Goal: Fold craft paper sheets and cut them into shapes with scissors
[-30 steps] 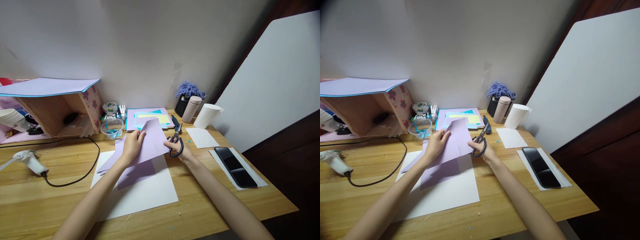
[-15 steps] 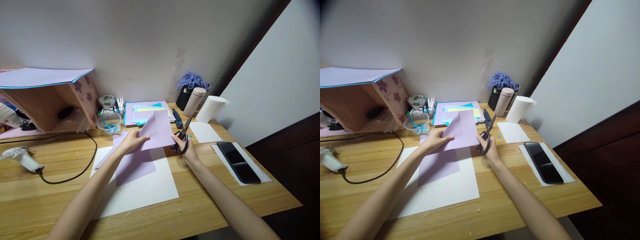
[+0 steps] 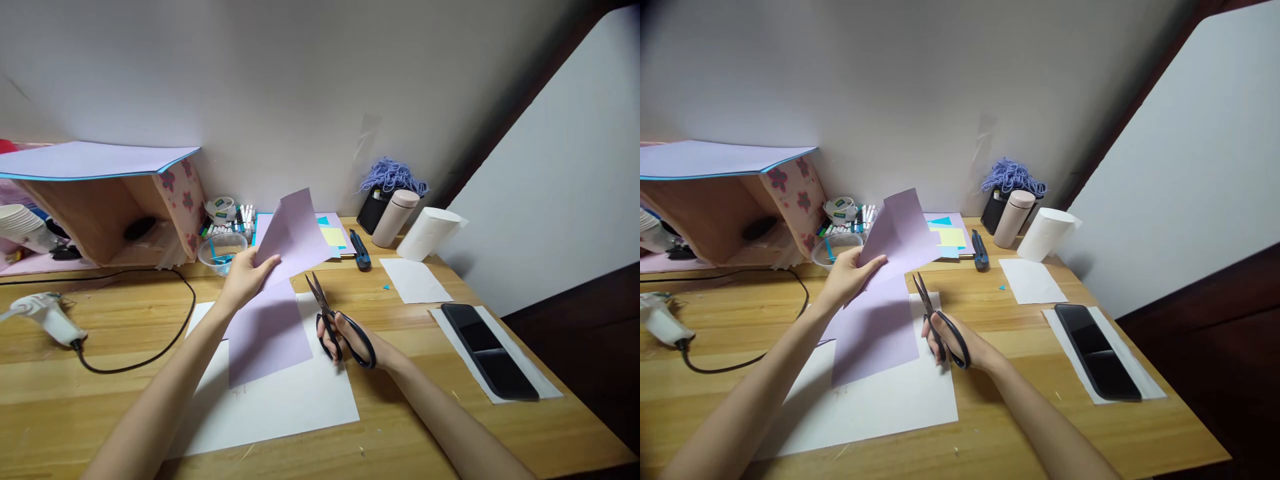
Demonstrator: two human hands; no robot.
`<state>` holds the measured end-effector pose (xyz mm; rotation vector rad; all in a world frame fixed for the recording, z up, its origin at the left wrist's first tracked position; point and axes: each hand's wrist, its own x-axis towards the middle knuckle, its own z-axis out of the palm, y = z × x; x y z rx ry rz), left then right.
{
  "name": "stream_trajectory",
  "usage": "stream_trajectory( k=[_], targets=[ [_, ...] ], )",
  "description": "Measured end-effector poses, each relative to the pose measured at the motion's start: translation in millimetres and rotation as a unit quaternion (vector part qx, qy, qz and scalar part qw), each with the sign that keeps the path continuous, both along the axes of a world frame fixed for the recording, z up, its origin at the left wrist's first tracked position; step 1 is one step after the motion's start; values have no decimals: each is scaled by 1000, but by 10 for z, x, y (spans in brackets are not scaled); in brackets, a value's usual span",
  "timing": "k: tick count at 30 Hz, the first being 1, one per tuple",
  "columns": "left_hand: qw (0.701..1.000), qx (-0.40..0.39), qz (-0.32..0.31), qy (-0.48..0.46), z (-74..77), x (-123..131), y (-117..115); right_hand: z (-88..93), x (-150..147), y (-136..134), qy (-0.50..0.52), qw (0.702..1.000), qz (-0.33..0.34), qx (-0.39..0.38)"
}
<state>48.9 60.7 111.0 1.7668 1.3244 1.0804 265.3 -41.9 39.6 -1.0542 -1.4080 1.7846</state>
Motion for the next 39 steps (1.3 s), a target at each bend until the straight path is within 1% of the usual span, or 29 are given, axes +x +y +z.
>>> stream_trajectory(
  k=[2, 5, 9, 12, 16, 23, 31, 35, 39],
  targets=[
    [999, 3, -22, 26, 8, 56, -56, 1, -5, -11, -13, 1000, -7, 14],
    [997, 12, -47, 65, -3, 117, -109, -9, 5, 5, -19, 1000, -21, 13],
    [994, 32, -61, 85, -80, 140, -96, -8, 10, 16, -23, 999, -20, 11],
    [994, 29, -66, 85, -131, 138, -70, 12, 0, 7, -25, 999, -26, 6],
    [994, 22, -65, 83, -132, 139, -65, 20, 0, 7, -31, 999, -31, 4],
    [996, 11, -67, 62, -125, 152, -65, -37, 11, 33, -12, 1000, -24, -5],
    [996, 4, -65, 66, -119, 163, -82, -47, 11, 41, -20, 999, -27, -10],
    [996, 8, -62, 71, -129, 162, -77, -68, 9, 42, -25, 999, -37, -11],
    [996, 9, -62, 70, -134, 160, -72, -45, -27, 14, -35, 998, -60, 9]
  ],
)
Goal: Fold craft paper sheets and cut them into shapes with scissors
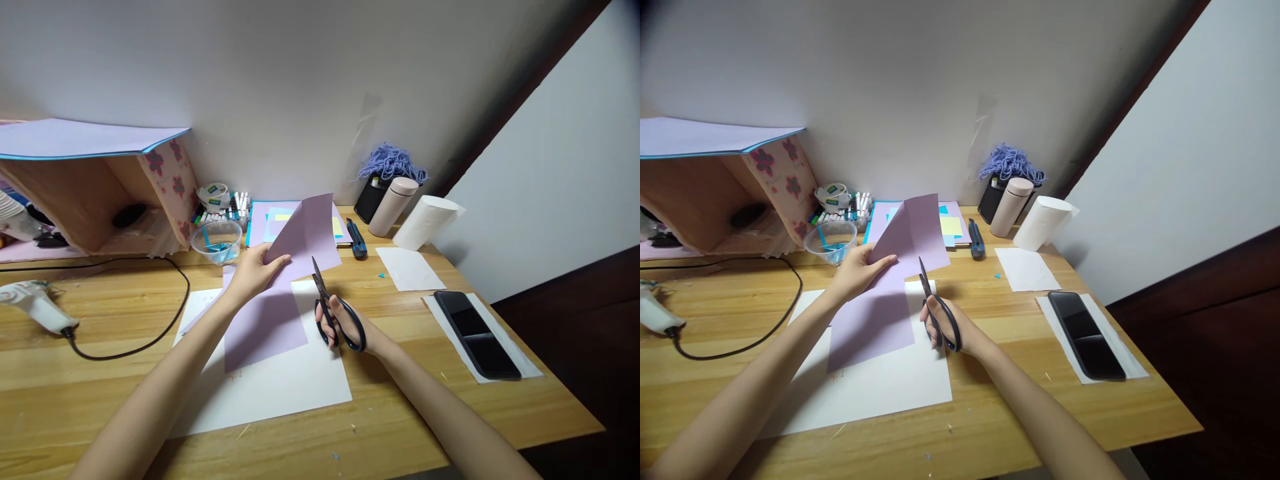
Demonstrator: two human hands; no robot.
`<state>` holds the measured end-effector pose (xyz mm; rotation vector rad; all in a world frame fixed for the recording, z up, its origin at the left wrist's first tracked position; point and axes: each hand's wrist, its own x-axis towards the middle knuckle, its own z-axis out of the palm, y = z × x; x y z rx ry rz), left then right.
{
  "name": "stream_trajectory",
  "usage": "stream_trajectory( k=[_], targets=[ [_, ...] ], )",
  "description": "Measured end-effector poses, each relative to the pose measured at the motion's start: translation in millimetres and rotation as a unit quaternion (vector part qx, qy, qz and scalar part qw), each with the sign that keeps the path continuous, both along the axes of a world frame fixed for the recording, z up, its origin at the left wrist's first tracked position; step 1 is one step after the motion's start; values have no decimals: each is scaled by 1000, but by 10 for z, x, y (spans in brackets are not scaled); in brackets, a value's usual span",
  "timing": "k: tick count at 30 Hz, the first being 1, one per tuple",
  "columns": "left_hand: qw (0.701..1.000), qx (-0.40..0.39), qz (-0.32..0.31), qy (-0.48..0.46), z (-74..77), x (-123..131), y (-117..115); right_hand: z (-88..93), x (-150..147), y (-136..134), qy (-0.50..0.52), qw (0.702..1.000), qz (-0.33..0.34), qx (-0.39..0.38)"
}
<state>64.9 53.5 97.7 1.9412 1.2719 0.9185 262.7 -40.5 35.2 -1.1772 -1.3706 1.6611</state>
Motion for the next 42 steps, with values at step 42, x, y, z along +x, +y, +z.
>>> stream_trajectory(
  k=[42],
  targets=[
    [990, -142, -11, 2, 123, -11, -63, 20, -179, -79, -8, 998, -67, -3]
  ],
)
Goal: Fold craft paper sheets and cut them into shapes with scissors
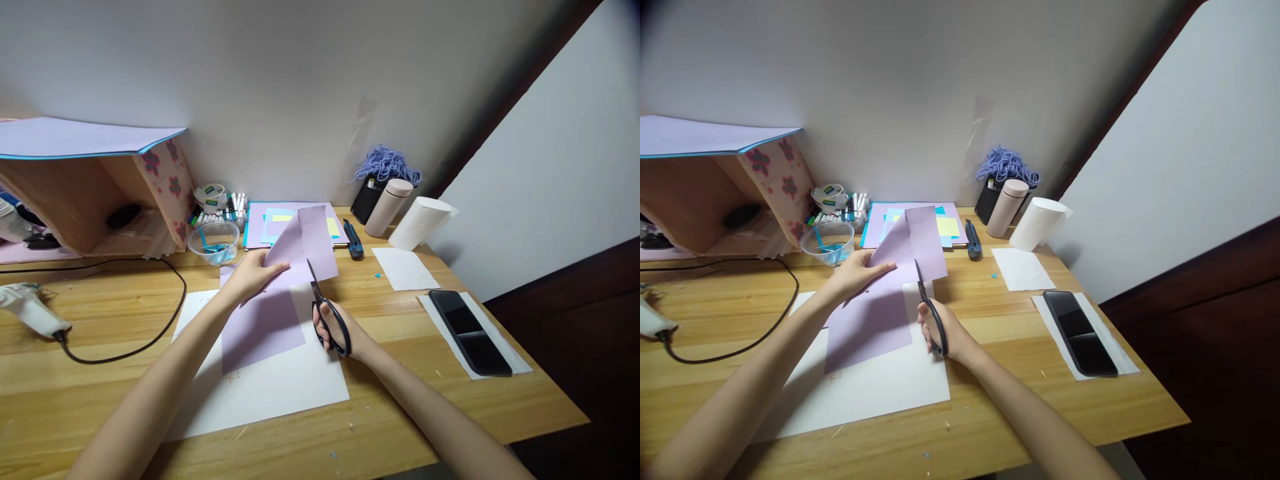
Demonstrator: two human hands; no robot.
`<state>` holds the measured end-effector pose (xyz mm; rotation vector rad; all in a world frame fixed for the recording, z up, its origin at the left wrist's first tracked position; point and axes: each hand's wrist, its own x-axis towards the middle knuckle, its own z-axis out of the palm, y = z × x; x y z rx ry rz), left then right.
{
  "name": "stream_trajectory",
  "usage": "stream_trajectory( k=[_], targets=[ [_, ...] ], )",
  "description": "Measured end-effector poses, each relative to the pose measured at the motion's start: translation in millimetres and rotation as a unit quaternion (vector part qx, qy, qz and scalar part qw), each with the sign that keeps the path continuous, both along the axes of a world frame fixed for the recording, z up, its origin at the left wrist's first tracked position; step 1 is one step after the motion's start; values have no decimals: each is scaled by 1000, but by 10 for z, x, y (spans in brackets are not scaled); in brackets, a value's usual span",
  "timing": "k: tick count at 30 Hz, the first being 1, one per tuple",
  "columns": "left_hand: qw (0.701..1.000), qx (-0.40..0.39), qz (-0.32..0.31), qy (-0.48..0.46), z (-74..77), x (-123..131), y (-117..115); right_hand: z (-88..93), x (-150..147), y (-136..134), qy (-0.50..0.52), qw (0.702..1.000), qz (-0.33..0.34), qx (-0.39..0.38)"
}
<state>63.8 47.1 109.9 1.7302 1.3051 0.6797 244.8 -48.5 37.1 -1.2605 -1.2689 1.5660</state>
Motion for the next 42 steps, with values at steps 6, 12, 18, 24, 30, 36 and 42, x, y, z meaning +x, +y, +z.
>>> stream_trajectory(
  k=[6, 12, 18, 24, 30, 36, 42],
  targets=[
    [999, -32, -7, -6, -4, 24, -16, -62, -11, -3, 38, 999, 8, -18],
    [999, -43, -12, -15, -49, 34, 0, -64, -39, -5, 31, 999, -12, -24],
    [998, -54, -18, -23, -51, 20, 13, 7, -65, -25, -2, 999, -47, -16],
    [998, -48, -28, -11, -63, 24, 11, 1, -72, -19, 11, 999, -45, -22],
    [997, -58, -49, 0, -102, 25, -3, -8, -79, -5, 8, 998, -61, -24],
    [997, -64, -50, 7, -80, 29, 6, -107, -52, -3, -6, 997, -71, -10],
    [994, -79, -71, -3, -84, 16, 10, -37, -55, -5, -5, 998, -58, -4]
  ],
)
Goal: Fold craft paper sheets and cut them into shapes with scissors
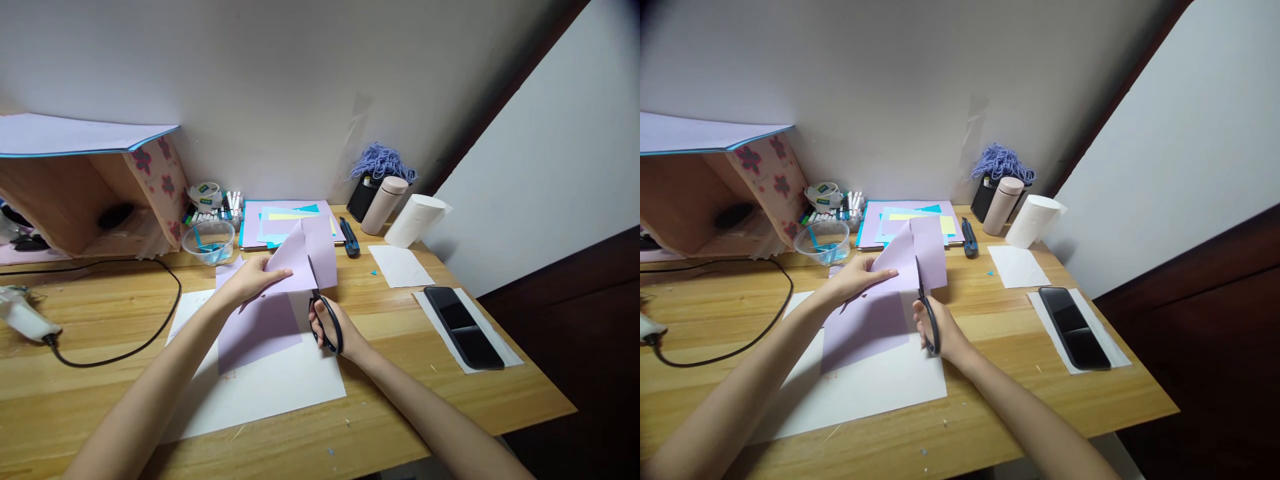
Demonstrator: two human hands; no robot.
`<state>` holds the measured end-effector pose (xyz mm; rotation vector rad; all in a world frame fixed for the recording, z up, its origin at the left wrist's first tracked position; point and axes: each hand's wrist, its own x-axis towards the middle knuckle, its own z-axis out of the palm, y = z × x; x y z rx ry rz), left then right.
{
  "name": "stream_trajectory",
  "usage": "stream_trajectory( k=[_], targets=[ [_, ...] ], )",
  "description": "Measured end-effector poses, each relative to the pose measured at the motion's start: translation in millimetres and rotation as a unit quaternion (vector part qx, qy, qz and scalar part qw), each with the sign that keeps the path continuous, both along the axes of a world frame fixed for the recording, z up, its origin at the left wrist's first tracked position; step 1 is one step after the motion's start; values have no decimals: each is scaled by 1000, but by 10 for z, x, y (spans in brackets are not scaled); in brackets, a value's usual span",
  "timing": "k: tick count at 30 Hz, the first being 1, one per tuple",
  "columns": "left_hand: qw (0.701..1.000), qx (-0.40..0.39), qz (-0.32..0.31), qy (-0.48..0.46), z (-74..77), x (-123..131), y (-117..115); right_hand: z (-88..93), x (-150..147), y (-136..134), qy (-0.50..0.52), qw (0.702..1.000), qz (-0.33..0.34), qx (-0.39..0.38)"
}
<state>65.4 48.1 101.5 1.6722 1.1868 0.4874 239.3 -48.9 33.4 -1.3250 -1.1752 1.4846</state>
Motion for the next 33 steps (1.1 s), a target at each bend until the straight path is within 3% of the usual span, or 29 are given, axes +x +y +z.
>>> stream_trajectory(
  k=[4, 18, 22, 27, 33],
  targets=[
    [999, -15, -29, -15, 12, 11, -23, 23, 1, -2, 1, 1000, 7, 11],
    [999, -21, -33, -13, 55, 10, -45, -1, -11, -13, 4, 1000, -20, 23],
    [999, -26, -22, -21, 8, 11, -20, -38, -21, -4, 2, 1000, -19, 0],
    [998, 43, 31, -30, -93, 53, 18, 9, -51, -6, 3, 1000, 3, -22],
    [994, 109, 22, 19, -128, 96, -2, 32, -31, -12, 28, 998, 42, -20]
  ],
)
